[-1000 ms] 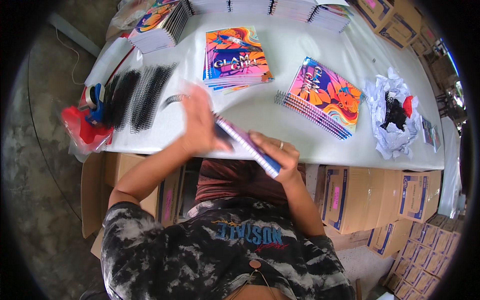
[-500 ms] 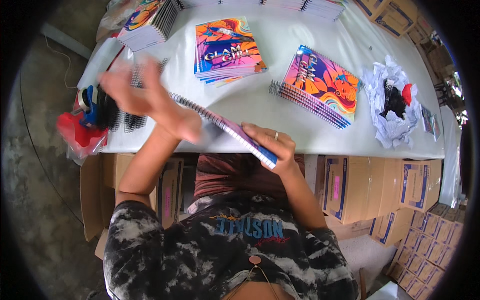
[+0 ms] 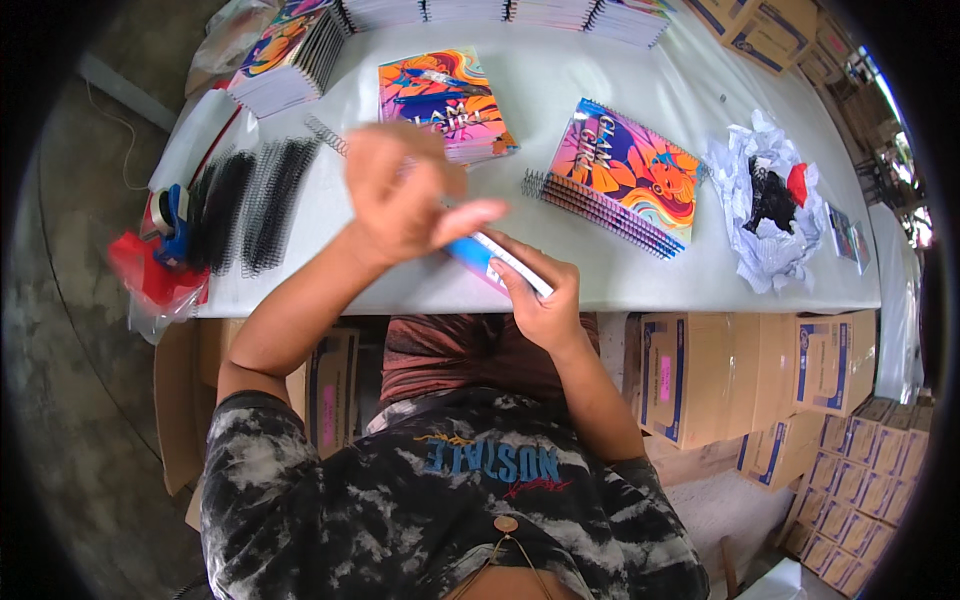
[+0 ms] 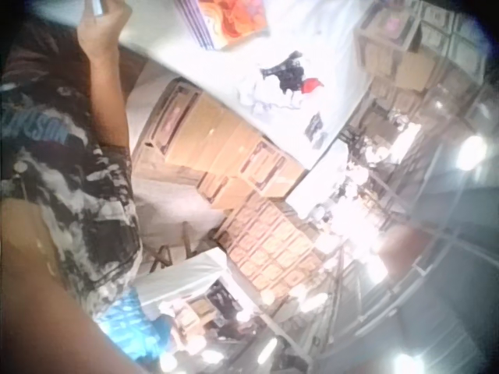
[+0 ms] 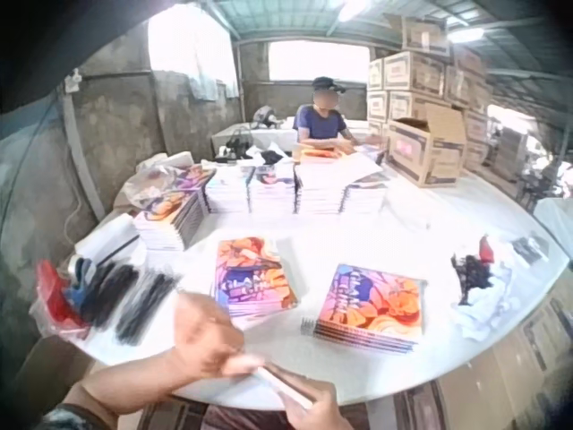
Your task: The person assembles spiral-bound notebooks by inserting metal spirals into the punched holes of the covers and pages. They repeatedly pick up a notebook, align the spiral, and press it into place, then set the finished notebook aside.
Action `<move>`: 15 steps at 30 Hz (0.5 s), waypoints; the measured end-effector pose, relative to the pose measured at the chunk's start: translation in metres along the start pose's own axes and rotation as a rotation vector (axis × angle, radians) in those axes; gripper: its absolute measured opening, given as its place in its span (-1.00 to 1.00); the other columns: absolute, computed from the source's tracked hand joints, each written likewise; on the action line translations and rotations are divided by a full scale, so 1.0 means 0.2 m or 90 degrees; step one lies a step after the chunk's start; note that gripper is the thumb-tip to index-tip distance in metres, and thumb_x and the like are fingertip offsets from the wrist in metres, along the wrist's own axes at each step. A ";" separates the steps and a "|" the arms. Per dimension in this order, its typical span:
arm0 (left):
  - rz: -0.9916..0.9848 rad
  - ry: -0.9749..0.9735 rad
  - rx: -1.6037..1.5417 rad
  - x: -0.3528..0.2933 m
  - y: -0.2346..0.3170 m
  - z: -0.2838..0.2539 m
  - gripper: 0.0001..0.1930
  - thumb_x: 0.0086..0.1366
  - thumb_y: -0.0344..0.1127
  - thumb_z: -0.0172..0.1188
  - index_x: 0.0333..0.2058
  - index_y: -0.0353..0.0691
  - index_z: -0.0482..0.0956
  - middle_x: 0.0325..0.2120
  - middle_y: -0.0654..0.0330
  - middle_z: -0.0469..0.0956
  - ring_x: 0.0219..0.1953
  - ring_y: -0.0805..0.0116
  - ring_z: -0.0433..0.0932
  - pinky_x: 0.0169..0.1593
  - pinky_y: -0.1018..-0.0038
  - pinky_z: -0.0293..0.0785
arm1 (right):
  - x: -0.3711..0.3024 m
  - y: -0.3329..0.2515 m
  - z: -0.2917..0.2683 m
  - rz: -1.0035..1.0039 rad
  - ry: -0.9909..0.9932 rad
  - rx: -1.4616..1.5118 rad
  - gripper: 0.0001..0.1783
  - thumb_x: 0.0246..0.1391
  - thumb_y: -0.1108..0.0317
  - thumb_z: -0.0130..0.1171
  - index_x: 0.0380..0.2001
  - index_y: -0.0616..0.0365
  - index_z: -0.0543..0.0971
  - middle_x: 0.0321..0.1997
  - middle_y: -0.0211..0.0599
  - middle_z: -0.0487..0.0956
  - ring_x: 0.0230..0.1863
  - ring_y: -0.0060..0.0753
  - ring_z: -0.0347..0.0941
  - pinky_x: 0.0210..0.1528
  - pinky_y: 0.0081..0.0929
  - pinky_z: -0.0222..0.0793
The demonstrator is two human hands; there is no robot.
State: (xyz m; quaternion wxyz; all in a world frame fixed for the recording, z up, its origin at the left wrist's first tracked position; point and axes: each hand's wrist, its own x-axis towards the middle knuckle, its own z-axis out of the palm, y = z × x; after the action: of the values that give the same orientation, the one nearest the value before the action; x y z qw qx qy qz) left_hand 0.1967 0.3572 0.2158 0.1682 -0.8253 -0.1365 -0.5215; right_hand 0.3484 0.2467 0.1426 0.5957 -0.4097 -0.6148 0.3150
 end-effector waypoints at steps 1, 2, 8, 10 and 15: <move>-0.006 0.080 0.051 0.07 -0.03 -0.02 -0.48 -0.05 0.25 0.16 -0.47 -0.16 0.50 -0.34 0.03 0.39 -0.30 0.14 0.35 -0.19 0.25 0.24 | 0.01 0.01 -0.01 -0.048 -0.004 -0.036 -0.60 -0.08 0.69 0.02 -0.09 0.27 0.50 -0.10 -0.11 0.55 -0.15 -0.35 0.53 -0.12 -0.51 0.41; -0.031 0.080 0.053 0.06 -0.03 -0.01 -0.36 -0.05 0.35 0.07 -0.33 -0.19 0.47 -0.24 -0.04 0.35 -0.20 0.06 0.32 -0.09 0.21 0.20 | 0.01 0.01 -0.01 -0.095 -0.008 -0.073 -0.57 -0.11 0.72 -0.01 -0.09 0.27 0.50 -0.10 -0.11 0.55 -0.15 -0.30 0.54 -0.12 -0.48 0.42; 0.123 -0.149 -0.108 -0.53 0.21 0.04 -0.04 -0.07 0.51 -0.09 0.18 -0.08 0.13 0.04 -0.36 0.16 0.12 -0.31 0.12 0.18 -0.08 -0.11 | 0.02 0.06 -0.06 -0.167 -0.001 -0.126 -0.46 -0.25 0.74 0.01 -0.07 0.24 0.48 -0.12 -0.08 0.54 -0.15 -0.13 0.52 -0.15 -0.38 0.44; 0.098 -0.258 -0.126 -0.55 0.08 0.01 -0.08 -0.04 0.49 -0.11 0.16 -0.07 0.20 0.02 -0.41 0.14 0.08 -0.30 0.15 0.14 -0.09 -0.04 | -0.01 0.03 -0.03 -0.199 -0.035 -0.159 -0.47 -0.24 0.72 0.04 -0.07 0.23 0.48 -0.13 -0.07 0.54 -0.18 -0.11 0.52 -0.18 -0.37 0.45; -0.097 -0.246 -0.124 -0.47 0.27 0.05 0.04 -0.06 0.49 -0.07 0.16 -0.34 0.14 0.14 -0.34 0.02 0.17 -0.32 0.00 0.12 -0.09 0.00 | 0.01 0.04 -0.02 -0.183 -0.015 -0.161 -0.46 -0.20 0.63 0.10 -0.02 0.19 0.45 -0.12 -0.08 0.54 -0.21 -0.15 0.54 -0.22 -0.36 0.46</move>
State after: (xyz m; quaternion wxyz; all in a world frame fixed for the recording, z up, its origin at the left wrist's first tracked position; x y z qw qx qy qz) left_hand 0.1863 0.3077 0.1196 0.0190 -0.9094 -0.1769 -0.3759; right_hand 0.3528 0.2515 0.1359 0.5712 -0.3857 -0.7086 0.1513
